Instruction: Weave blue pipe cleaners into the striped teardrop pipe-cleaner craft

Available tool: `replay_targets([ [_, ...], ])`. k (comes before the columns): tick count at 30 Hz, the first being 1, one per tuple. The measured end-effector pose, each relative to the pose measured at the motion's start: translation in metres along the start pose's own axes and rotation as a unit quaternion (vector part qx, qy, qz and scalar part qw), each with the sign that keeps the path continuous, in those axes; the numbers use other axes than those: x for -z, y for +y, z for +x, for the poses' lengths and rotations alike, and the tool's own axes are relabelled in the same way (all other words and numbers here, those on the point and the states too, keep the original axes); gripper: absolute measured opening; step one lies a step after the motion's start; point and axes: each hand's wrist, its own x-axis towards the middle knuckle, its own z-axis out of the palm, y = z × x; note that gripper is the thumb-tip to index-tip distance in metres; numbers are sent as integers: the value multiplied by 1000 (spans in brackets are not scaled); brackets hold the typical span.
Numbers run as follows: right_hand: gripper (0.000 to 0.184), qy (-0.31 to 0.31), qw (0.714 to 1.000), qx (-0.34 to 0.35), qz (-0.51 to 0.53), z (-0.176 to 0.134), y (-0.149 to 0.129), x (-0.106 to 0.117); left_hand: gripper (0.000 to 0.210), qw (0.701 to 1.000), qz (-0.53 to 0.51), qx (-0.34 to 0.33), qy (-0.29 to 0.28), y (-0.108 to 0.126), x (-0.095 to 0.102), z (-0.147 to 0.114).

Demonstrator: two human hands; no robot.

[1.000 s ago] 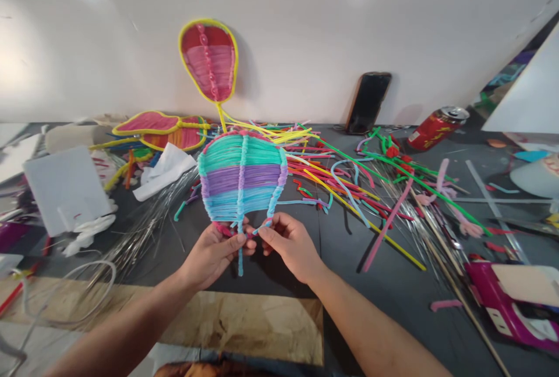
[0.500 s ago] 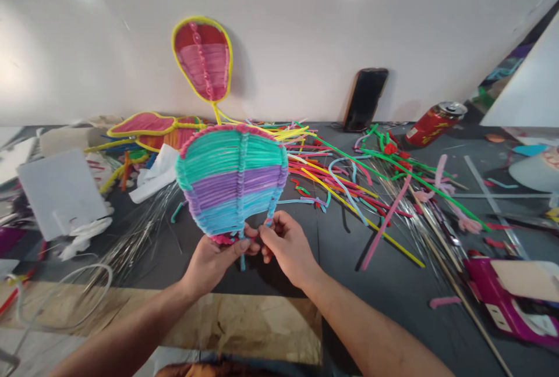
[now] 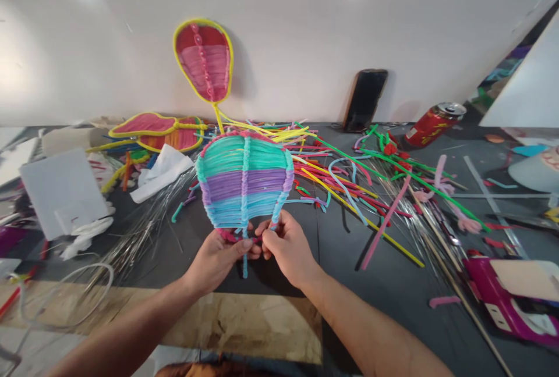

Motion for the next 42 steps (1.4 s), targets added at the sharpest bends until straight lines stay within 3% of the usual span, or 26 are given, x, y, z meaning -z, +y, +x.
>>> replay_targets([
  [4, 8, -24, 1000, -15, 7, -1, -2, 1, 27, 998, -55, 25, 8, 3, -2, 1],
  [10, 24, -53, 997, -55, 8, -1, -7, 4, 27, 995, -88, 46, 3, 11, -2, 1],
  [15, 30, -46, 997, -65, -19, 1, -8, 8, 23, 999, -39, 12, 23, 9, 2, 1],
  [22, 38, -21, 996, -55, -70, 2, -16, 12, 21, 998, 61, -26, 7, 8, 1, -2],
  [25, 40, -34, 998, -49, -31, 0, -18, 11, 22, 1000, 3, -17, 3, 9, 2, -1],
  [29, 43, -97, 995, -20, 32, -3, -15, 10, 26, 992, -120, 17, 22, 15, 6, 2],
  [33, 38, -92, 983, 103, -120, -5, -7, 14, 24, 984, -174, 36, 18, 20, 11, 3],
  [37, 22, -83, 920, 215, -317, -5, -9, 16, 25, 984, -165, 60, -5, 18, 8, 2],
  [39, 14, -74, 913, 217, -337, -4, -14, 16, 26, 987, -148, 59, -9, 15, 6, 1],
  [42, 11, -47, 928, 170, -330, -4, -18, 13, 24, 996, -89, 23, -18, 9, 3, 0],
])
